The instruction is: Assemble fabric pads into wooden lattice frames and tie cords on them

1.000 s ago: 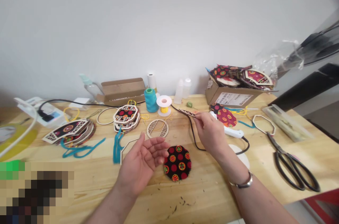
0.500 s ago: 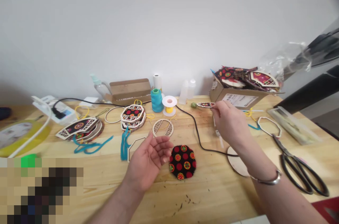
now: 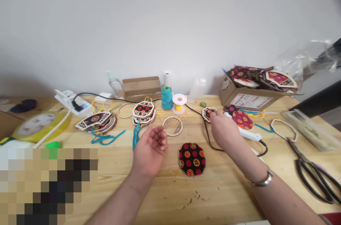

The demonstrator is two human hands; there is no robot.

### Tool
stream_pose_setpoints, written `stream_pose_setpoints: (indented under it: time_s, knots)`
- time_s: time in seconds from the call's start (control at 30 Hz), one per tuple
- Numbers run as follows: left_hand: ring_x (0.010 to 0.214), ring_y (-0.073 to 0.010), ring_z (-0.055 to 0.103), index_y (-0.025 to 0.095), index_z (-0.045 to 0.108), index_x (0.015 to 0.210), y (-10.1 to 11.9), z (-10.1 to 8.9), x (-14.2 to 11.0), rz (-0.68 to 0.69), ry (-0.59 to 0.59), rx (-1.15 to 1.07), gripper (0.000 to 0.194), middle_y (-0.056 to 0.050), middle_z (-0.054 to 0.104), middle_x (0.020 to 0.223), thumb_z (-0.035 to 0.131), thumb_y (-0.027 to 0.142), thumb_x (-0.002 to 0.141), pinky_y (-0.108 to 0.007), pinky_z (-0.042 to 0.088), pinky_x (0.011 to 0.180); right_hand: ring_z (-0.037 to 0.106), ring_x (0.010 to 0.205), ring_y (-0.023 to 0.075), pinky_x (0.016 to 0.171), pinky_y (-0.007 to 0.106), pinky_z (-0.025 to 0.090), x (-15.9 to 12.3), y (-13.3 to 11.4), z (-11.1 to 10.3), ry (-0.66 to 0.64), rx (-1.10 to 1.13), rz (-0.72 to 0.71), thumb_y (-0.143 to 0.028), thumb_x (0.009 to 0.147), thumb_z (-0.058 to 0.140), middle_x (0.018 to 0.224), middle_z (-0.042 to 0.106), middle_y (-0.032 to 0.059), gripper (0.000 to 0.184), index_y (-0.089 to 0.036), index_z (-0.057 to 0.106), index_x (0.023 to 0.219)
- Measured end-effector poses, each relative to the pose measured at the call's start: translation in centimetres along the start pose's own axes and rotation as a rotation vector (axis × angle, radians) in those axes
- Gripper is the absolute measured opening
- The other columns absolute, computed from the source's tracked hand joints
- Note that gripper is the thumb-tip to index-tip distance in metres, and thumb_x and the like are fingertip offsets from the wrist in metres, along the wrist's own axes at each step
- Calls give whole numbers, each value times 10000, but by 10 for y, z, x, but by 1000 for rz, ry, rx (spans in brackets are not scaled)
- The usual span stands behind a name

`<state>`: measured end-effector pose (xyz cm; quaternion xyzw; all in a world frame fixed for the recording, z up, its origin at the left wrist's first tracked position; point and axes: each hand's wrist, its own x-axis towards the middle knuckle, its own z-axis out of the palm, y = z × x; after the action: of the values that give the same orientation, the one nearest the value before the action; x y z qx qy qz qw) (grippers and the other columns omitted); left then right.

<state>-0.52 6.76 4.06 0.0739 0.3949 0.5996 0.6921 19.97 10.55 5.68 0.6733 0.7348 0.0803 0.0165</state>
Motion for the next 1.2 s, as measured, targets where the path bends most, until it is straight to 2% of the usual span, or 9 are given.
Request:
stream_pose_setpoints:
  time_s: [0.23, 0.4, 0.63, 0.77, 0.87, 0.93, 1.03, 1.1, 1.2]
  knots:
    - [428, -72, 428, 103, 620, 721, 0, -4, 1, 68, 1, -34, 314, 0, 490, 537, 404, 244, 900, -167, 328, 385, 605, 766, 187, 601, 271, 395, -4, -47, 0, -6, 246, -546, -103, 820, 511, 841, 615, 56, 114, -181, 592, 805]
    - [422, -70, 415, 103, 611, 694, 1, -2, 1, 68, 22, -53, 322, 5, 472, 529, 408, 244, 900, -168, 319, 380, 579, 781, 186, 603, 268, 397, 7, -67, 4, -19, 199, -645, -35, 779, 519, 878, 603, 76, 170, -162, 597, 861]
    - [423, -69, 409, 108, 609, 697, 2, -4, 0, 82, 0, -60, 300, 7, 465, 533, 418, 238, 888, -169, 319, 381, 549, 809, 175, 648, 268, 406, 14, -67, 9, -13, 211, -803, -36, 789, 501, 925, 588, 86, 156, -140, 602, 848]
    - [442, -64, 426, 136, 612, 766, 1, -6, 1, 147, 9, -41, 158, 28, 473, 579, 513, 238, 835, -169, 323, 389, 544, 786, 153, 654, 262, 404, 6, -57, -1, 34, 395, -696, -65, 836, 472, 897, 588, 65, 160, -146, 609, 853]
    - [527, -66, 500, 165, 632, 870, -2, -4, 1, 190, 65, 6, 113, 24, 544, 694, 567, 232, 806, -170, 367, 429, 553, 786, 122, 696, 248, 424, -4, -45, -16, 15, 814, -550, -96, 855, 473, 868, 597, 32, 168, -165, 619, 808]
    - [642, -85, 567, 177, 646, 943, -5, -2, 0, 138, 52, 78, 172, -10, 616, 842, 565, 268, 822, -185, 436, 505, 558, 747, 112, 687, 244, 440, -11, -36, -22, -87, 1162, -459, -158, 838, 534, 808, 603, 12, 108, -168, 623, 777]
    - [780, -153, 624, 172, 653, 995, -11, 0, -3, -4, -116, 175, 242, -80, 662, 993, 552, 328, 840, -251, 498, 606, 538, 647, 94, 613, 232, 438, -20, -23, -21, -352, 1599, -337, -251, 793, 618, 722, 599, -7, 89, -162, 625, 789]
    - [741, -170, 634, 153, 667, 969, -14, -1, -3, -27, -216, 234, 228, -93, 688, 908, 597, 305, 814, -258, 495, 587, 509, 590, 81, 568, 222, 417, -24, -15, -14, -490, 1768, -256, -298, 763, 658, 681, 592, -17, 151, -156, 624, 800]
    - [594, -112, 590, 123, 697, 919, -16, -3, -2, 70, -210, 343, 204, -49, 676, 718, 692, 183, 725, -189, 450, 506, 462, 519, 66, 503, 212, 377, -28, -6, -5, -556, 1805, -144, -357, 713, 702, 614, 569, -29, 237, -142, 622, 775]
